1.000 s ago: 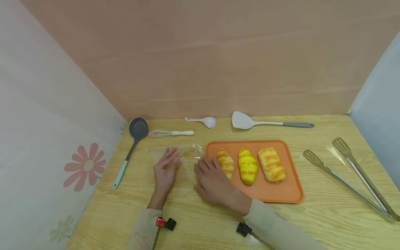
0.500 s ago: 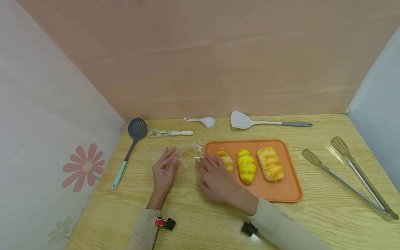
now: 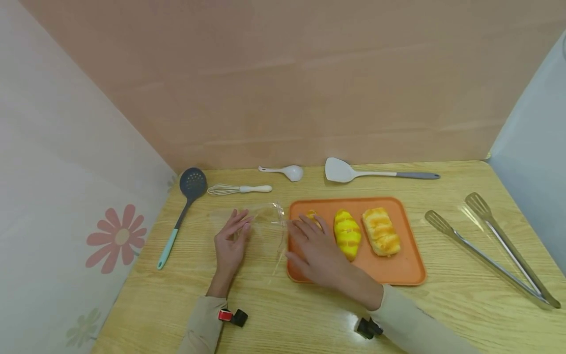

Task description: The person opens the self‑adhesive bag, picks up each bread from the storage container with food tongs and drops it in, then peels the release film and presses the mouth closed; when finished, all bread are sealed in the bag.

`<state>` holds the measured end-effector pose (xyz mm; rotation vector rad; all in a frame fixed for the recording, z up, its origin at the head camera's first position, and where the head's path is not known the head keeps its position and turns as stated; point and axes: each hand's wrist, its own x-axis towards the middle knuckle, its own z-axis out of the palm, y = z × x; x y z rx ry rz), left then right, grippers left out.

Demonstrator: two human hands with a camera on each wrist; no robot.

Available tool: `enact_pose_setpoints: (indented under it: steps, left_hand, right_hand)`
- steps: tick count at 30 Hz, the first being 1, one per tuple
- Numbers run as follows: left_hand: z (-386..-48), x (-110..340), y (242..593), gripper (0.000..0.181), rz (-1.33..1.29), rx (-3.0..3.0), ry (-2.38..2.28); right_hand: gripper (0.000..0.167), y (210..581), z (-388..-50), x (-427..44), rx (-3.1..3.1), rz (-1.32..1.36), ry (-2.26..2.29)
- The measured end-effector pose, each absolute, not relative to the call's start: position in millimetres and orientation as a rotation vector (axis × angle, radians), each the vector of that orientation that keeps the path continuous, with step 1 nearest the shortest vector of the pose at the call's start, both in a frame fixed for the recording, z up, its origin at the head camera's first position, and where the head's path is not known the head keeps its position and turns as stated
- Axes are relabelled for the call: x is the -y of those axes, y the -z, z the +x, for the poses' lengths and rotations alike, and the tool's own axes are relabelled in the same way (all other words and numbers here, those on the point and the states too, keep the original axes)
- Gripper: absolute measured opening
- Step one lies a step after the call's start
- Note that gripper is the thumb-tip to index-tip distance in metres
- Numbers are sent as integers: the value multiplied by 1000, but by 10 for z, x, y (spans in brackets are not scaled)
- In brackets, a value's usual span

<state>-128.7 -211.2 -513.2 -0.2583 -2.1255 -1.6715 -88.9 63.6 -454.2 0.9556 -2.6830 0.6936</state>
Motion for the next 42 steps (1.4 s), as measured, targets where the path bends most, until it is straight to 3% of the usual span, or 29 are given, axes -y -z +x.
enact_pose_setpoints:
  steps: [21,42]
  left_hand:
    - [-1275,2134,5149,17,-267,2117,1657]
    - [-1297,2113,5143,17,-299,2111,1697]
  right_hand:
    - [62,4482,-738,-1401,2551,775,-795]
    - [54,4558,-443,-2544,2514,499,-778]
